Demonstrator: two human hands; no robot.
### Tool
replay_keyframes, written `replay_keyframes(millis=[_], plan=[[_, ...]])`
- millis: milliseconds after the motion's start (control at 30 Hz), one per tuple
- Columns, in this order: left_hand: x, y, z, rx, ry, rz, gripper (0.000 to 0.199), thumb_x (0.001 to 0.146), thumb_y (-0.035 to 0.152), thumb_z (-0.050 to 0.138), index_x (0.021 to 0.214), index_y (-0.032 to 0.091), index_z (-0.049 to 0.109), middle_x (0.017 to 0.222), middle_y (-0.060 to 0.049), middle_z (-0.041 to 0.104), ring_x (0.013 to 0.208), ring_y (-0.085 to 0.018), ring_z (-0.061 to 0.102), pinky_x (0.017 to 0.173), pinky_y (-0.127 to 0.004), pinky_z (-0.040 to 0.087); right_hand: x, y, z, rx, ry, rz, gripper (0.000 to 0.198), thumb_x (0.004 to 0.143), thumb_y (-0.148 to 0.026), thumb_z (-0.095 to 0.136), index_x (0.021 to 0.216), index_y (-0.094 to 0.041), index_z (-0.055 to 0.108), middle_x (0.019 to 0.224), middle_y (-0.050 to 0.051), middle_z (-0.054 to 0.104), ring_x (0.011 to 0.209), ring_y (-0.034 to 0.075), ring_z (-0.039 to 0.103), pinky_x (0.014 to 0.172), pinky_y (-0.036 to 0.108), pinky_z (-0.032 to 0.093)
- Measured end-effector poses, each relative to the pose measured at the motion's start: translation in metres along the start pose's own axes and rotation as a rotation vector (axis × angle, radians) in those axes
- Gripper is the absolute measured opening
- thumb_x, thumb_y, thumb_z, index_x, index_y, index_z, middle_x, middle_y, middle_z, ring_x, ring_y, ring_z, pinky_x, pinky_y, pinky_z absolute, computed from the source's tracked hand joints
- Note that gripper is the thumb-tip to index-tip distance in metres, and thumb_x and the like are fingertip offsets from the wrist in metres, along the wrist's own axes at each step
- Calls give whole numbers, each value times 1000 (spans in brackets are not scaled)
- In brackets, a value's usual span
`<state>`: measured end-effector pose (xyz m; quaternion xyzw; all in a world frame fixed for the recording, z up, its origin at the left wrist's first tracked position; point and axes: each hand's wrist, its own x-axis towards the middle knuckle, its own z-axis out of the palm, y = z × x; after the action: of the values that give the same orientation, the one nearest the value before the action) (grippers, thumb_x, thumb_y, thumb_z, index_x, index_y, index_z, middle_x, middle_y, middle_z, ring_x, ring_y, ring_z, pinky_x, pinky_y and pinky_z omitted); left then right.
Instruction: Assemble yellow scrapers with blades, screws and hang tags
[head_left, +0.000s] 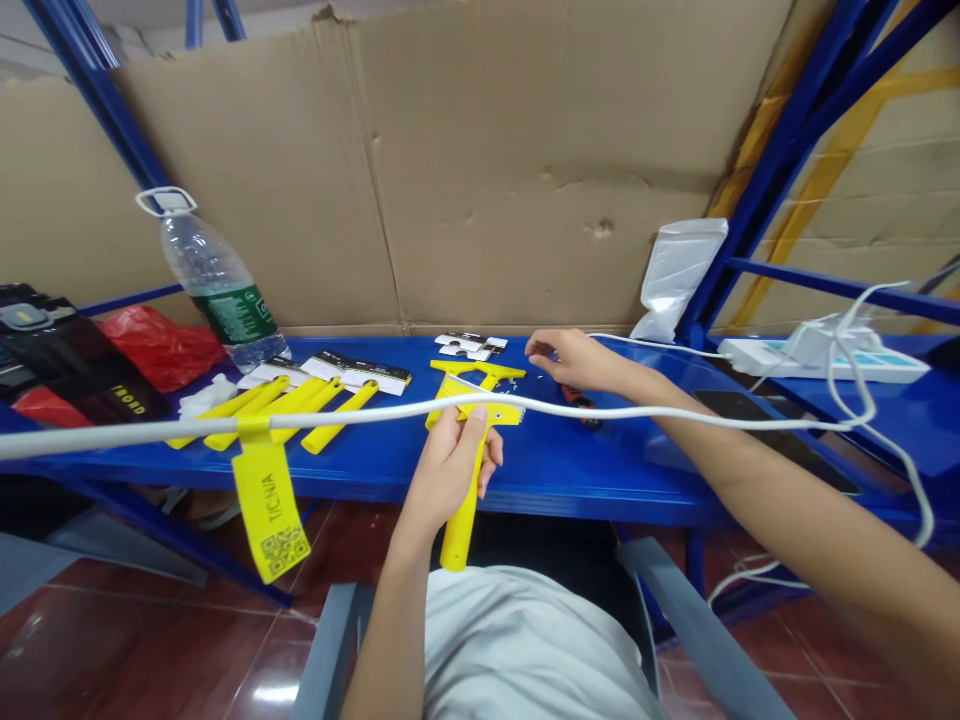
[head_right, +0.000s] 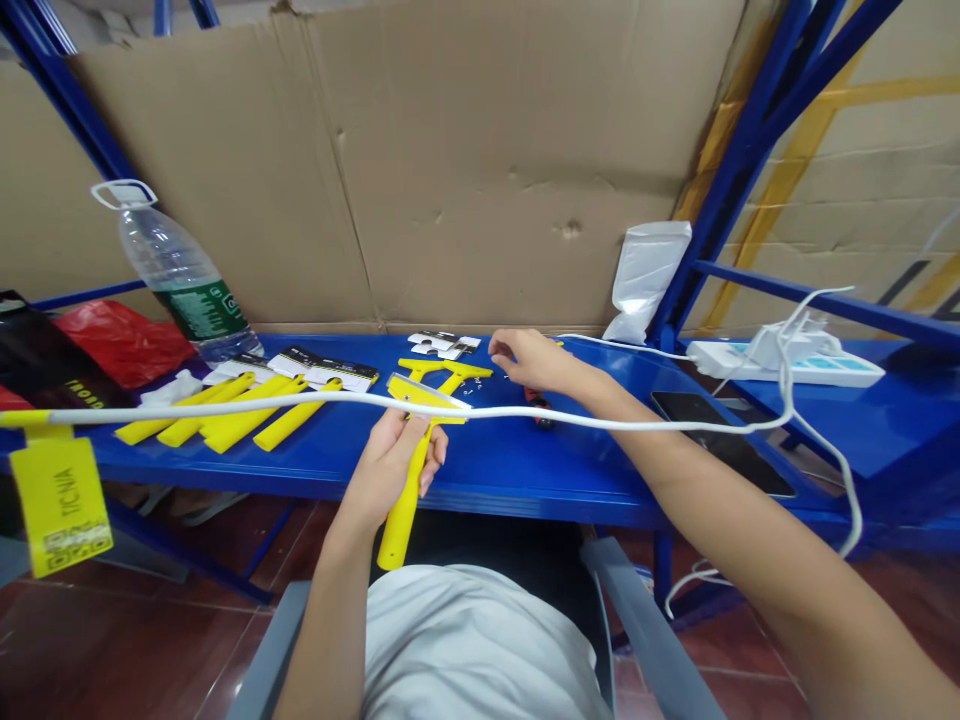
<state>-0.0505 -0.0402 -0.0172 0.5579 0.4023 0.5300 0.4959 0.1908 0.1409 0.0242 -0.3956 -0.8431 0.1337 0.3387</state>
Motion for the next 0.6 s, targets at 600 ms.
replay_keyframes(millis=[600], plan=[[-1,5,0,8,-15,10,39,104,58,71,96,23,56,75,2,67,48,-9,51,44,-19,42,-343,-43,-114,388,-463,794,35,86,-73,78,79,-40,85,72,26,69,66,28,73,75,53,56]])
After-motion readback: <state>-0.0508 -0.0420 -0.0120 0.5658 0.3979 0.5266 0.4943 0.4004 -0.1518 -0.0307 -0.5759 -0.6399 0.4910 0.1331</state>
